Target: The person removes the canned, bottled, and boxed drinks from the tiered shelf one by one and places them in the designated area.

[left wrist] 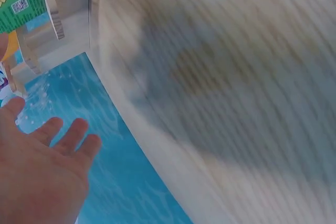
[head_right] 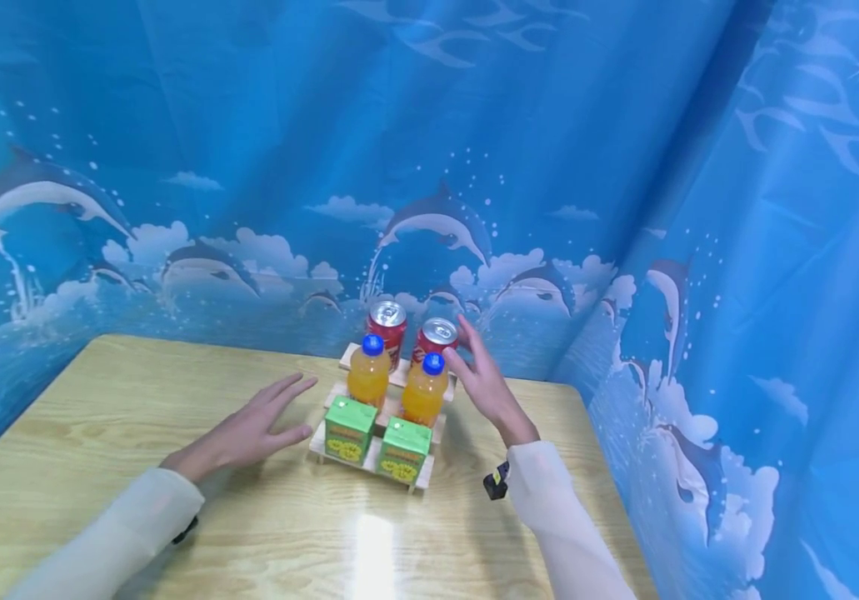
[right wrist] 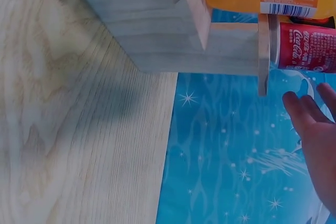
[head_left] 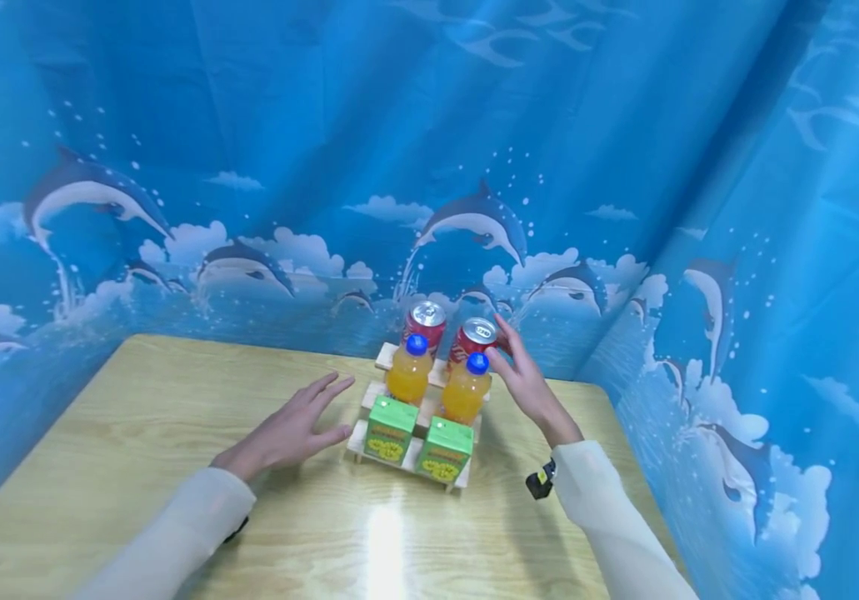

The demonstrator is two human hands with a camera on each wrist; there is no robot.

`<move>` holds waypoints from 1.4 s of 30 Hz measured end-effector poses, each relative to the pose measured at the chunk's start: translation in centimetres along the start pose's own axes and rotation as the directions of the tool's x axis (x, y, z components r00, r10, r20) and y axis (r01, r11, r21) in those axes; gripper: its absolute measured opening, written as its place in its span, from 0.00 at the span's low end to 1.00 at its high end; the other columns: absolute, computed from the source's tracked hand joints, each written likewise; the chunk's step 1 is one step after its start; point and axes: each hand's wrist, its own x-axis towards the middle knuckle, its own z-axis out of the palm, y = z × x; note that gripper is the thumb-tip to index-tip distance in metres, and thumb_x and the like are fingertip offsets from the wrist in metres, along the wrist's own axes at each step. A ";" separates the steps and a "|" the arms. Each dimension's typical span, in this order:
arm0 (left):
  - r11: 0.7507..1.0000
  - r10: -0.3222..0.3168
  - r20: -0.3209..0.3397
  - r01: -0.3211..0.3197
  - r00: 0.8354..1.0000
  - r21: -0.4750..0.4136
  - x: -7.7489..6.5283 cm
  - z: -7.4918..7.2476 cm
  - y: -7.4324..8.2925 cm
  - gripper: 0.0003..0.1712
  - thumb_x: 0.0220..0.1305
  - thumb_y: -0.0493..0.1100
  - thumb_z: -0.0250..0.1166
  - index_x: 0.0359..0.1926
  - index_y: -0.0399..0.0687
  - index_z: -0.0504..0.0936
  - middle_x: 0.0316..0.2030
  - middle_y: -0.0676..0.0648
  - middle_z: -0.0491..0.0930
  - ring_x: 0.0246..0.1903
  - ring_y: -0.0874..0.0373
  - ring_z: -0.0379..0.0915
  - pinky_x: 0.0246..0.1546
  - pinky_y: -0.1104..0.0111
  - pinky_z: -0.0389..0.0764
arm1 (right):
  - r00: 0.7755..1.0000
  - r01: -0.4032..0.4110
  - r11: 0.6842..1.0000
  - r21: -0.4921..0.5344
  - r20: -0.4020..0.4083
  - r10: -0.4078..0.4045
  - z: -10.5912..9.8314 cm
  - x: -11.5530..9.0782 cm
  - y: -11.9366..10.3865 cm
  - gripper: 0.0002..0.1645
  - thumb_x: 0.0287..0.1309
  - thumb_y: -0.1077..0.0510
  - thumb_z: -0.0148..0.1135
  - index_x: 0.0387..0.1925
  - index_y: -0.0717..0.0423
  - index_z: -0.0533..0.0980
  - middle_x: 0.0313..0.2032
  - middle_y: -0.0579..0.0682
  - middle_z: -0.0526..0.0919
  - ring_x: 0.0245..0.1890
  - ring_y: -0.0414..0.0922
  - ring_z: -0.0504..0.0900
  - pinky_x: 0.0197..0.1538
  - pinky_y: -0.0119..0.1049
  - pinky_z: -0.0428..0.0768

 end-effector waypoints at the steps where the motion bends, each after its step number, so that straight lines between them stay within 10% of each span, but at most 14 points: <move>1: 1.000 -0.001 0.011 0.001 1.000 -0.012 0.0 0.1 0.1 0.47 0.79 0.64 0.64 0.88 0.64 0.53 0.87 0.37 0.48 0.83 0.27 0.51 0.73 0.20 0.61 | 1.000 -0.007 1.000 0.017 0.009 0.007 0.1 0.1 0.0 0.42 0.88 0.45 0.47 0.90 0.43 0.44 0.84 0.64 0.59 0.84 0.66 0.58 0.80 0.74 0.64; 14: 0.989 -0.059 0.100 0.072 0.993 -0.127 0.6 1.3 0.5 0.55 0.66 0.68 0.75 0.86 0.62 0.60 0.86 0.41 0.56 0.84 0.36 0.53 0.79 0.29 0.62 | 0.995 -0.065 0.986 0.154 0.090 0.052 0.7 1.8 0.2 0.40 0.86 0.39 0.44 0.89 0.38 0.47 0.84 0.60 0.60 0.83 0.64 0.62 0.82 0.71 0.65; 28: 0.969 -0.111 0.102 0.130 0.989 -0.208 1.4 2.6 0.7 0.37 0.63 0.55 0.82 0.69 0.60 0.75 0.72 0.48 0.78 0.75 0.43 0.73 0.77 0.40 0.74 | 0.992 -0.105 0.983 0.150 0.086 0.093 0.7 1.9 0.4 0.41 0.83 0.41 0.52 0.86 0.48 0.53 0.79 0.61 0.67 0.81 0.62 0.65 0.84 0.66 0.64; 42: 0.987 -0.009 0.090 0.023 0.996 -0.158 1.0 3.2 0.6 0.34 0.70 0.53 0.76 0.73 0.53 0.79 0.73 0.46 0.78 0.76 0.42 0.71 0.80 0.41 0.69 | 0.994 -0.090 0.991 0.095 0.069 0.084 0.4 2.3 0.7 0.43 0.82 0.39 0.57 0.85 0.51 0.57 0.76 0.63 0.72 0.78 0.63 0.69 0.81 0.64 0.69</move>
